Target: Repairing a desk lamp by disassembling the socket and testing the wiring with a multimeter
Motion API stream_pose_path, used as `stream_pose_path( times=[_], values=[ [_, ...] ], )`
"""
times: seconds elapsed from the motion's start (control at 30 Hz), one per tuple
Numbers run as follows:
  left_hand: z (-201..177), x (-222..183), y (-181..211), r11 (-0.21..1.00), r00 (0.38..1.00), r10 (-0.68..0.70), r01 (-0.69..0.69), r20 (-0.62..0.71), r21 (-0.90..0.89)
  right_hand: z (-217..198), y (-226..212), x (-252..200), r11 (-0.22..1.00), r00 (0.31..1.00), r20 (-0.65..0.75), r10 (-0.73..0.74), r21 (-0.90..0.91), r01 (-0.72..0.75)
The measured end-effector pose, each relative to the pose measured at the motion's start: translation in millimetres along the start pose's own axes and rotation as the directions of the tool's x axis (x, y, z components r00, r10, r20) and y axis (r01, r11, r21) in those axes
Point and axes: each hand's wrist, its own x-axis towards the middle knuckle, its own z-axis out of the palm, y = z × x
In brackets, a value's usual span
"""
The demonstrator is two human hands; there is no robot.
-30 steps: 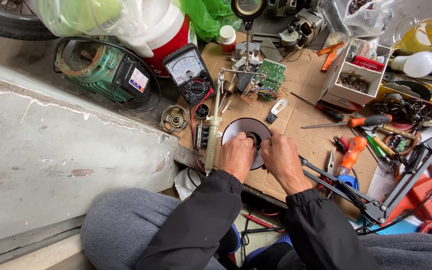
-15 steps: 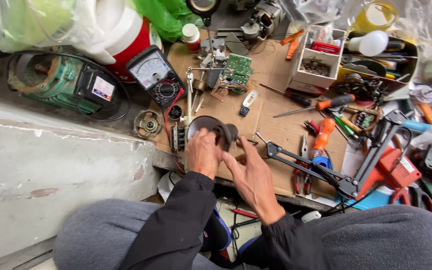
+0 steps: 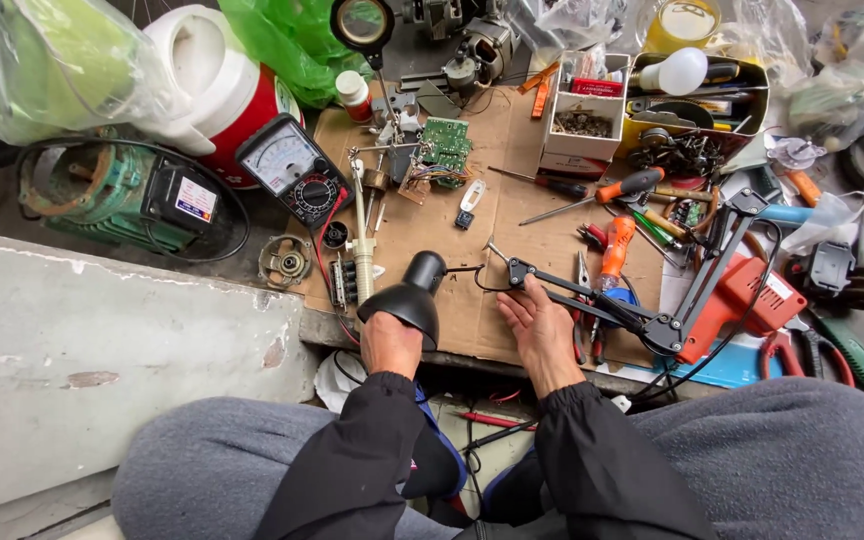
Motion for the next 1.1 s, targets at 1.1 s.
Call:
stream_pose_path(
  times=[1.1],
  values=[
    [-26.5,57.2,61.3,0.977,0.945,-0.057,0.120,0.321,-0.177,49.1,27.8,-4.3,0.965,0.977,0.165,0.132,-0.248,-0.088]
  ],
)
